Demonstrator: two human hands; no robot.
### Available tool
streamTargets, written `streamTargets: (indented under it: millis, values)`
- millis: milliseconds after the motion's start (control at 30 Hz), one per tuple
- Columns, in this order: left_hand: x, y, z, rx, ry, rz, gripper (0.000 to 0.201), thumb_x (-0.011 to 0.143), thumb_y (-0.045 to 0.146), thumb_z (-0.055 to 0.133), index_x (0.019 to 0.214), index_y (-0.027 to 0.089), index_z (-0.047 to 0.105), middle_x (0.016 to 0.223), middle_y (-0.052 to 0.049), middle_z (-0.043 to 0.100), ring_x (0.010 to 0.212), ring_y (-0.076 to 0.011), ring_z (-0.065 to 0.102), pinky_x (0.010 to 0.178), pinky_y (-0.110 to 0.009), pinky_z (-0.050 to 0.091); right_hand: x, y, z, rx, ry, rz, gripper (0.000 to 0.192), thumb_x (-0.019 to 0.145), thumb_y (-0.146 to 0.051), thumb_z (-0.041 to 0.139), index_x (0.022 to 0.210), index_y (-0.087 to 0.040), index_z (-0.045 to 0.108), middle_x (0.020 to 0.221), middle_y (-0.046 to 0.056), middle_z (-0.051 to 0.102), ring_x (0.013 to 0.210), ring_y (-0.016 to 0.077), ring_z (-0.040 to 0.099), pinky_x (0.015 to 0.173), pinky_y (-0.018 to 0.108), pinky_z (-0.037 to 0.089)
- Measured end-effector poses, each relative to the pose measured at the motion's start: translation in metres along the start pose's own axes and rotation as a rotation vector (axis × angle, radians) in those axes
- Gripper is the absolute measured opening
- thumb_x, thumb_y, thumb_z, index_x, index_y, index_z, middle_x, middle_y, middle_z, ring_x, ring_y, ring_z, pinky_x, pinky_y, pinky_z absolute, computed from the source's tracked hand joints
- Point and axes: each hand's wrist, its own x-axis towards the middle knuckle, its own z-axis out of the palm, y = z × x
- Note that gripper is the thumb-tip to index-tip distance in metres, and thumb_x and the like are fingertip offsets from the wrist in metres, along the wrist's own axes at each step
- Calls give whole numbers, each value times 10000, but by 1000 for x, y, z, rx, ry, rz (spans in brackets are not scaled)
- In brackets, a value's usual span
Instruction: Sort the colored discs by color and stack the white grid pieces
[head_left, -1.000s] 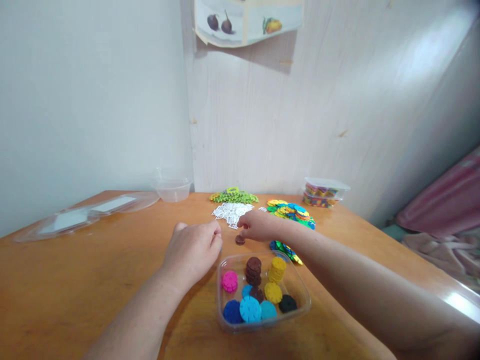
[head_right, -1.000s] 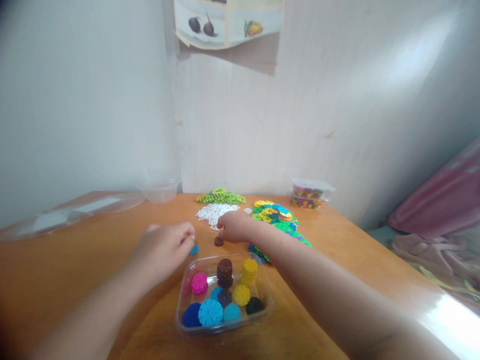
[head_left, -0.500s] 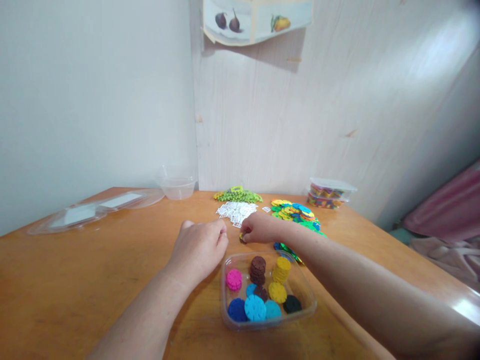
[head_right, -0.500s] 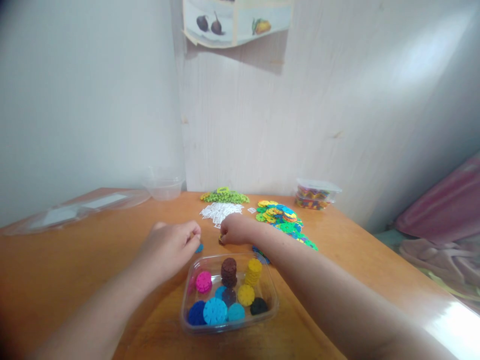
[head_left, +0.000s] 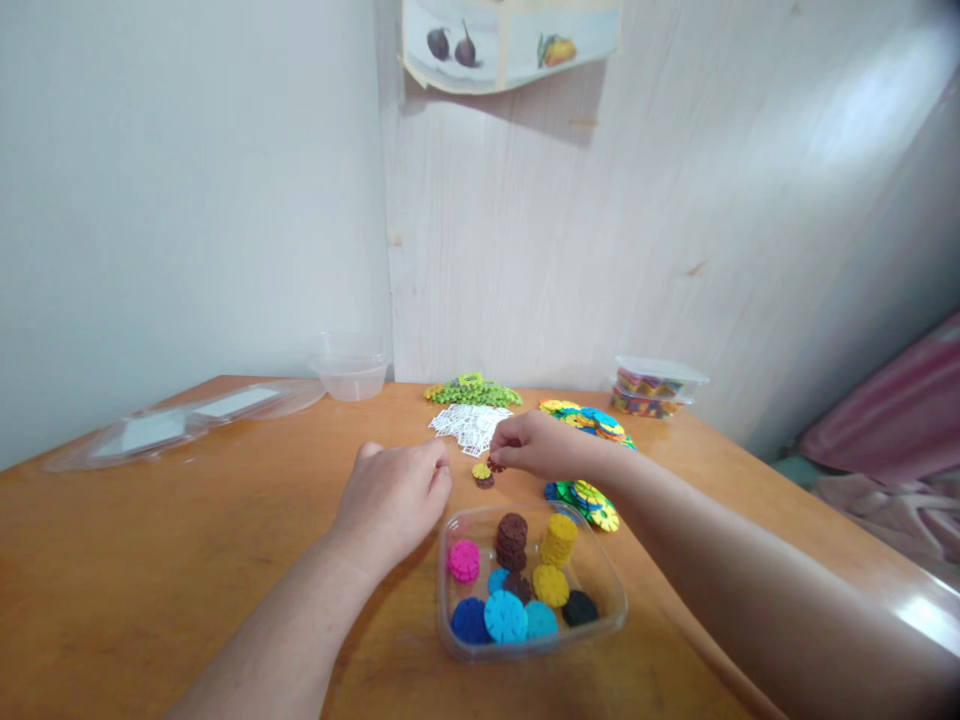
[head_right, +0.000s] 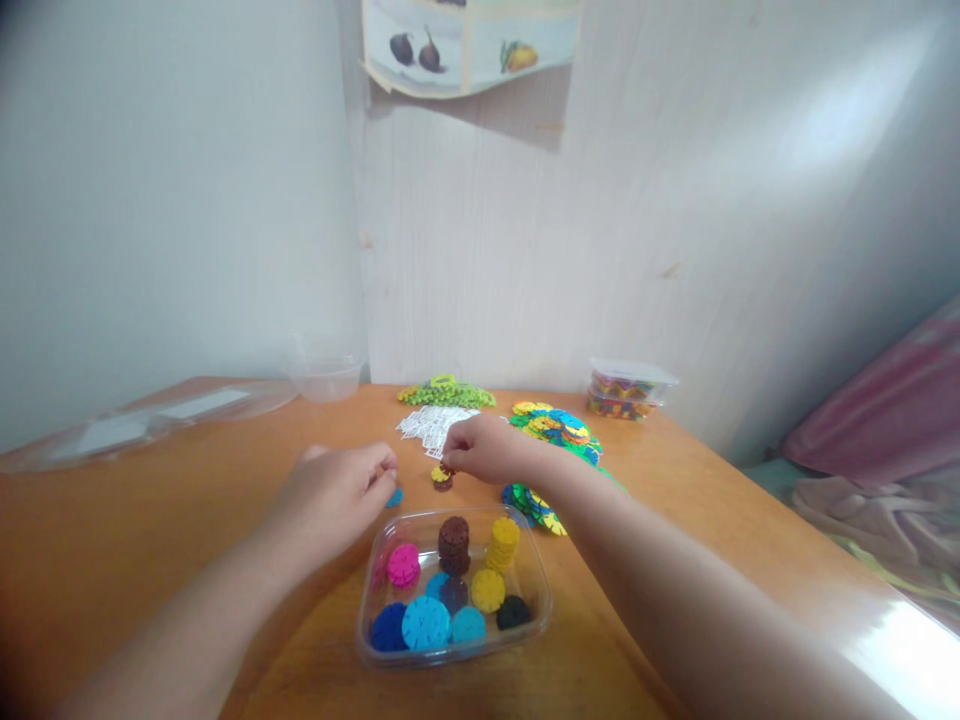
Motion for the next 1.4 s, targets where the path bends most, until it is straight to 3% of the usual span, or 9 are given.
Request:
streamTargets:
  millis: [200, 400, 500, 600, 733, 900, 1133, 1400]
  values:
    - [0, 1, 0, -11, -4, 5, 206, 891, 294, 424, 845, 247, 618, 764, -10, 709, 693, -185, 612, 699, -315, 296, -37, -7, -8, 398, -51, -50, 140, 851, -266, 566, 887, -175, 666, 905, 37, 730, 849, 142, 650, 738, 254, 484]
    - [0, 1, -1, -10, -24, -4, 223, 904, 337, 418, 831, 242, 606, 740, -4, 703, 663, -172, 602, 679, -299, 287, -64, -19, -6, 333, -109, 37, 105, 837, -251, 586, 866, -192, 667, 843, 1, 725, 752, 124, 631, 619, 218, 457]
    - [1, 0, -1, -7, -24, 0, 237, 907, 343, 408, 816, 238, 599, 715, 2, 692, 631, -164, 583, 673, -294, 280, -74, -27, -5, 371, -189, 7, 126, 847, -216, 548, 860, -205, 673, 892, -4, 737, 777, 127, 649, 642, 219, 470]
    - [1, 0, -2, 3, -29, 0, 230, 903, 335, 407, 806, 240, 593, 688, 12, 681, 599, -159, 566, 664, -293, 273, -80, -34, -4, 263, -184, -51, 154, 842, -212, 544, 838, -208, 699, 867, -2, 742, 768, 135, 657, 657, 223, 459]
    - [2, 0, -2, 8, -33, 3, 223, 901, 340, 409, 818, 247, 593, 668, 18, 672, 593, -163, 566, 658, -292, 271, -83, -40, 1, 21, -174, -124, 197, 839, -215, 538, 828, -232, 733, 821, -14, 742, 728, 134, 644, 658, 225, 421]
    - [2, 1, -2, 6, -55, 0, 215, 897, 344, 414, 821, 243, 588, 687, 14, 682, 589, -154, 561, 656, -288, 273, -83, -45, 10, -101, -176, -145, 189, 834, -232, 551, 828, -240, 740, 812, -7, 740, 715, 141, 640, 620, 221, 394]
    - [2, 0, -3, 4, -52, 9, 220, 901, 352, 408, 824, 245, 584, 685, 15, 678, 584, -153, 555, 642, -287, 257, -84, -47, 4, -76, -107, -177, 222, 859, -215, 514, 865, -240, 734, 805, -8, 732, 711, 135, 627, 632, 224, 392]
    - [2, 2, -4, 4, -44, 13, 220, 900, 317, 405, 837, 250, 605, 699, 11, 688, 618, -167, 579, 665, -299, 273, -55, -19, -3, -72, 108, -73, 244, 862, -248, 512, 986, -211, 719, 896, 31, 728, 783, 150, 616, 698, 251, 412]
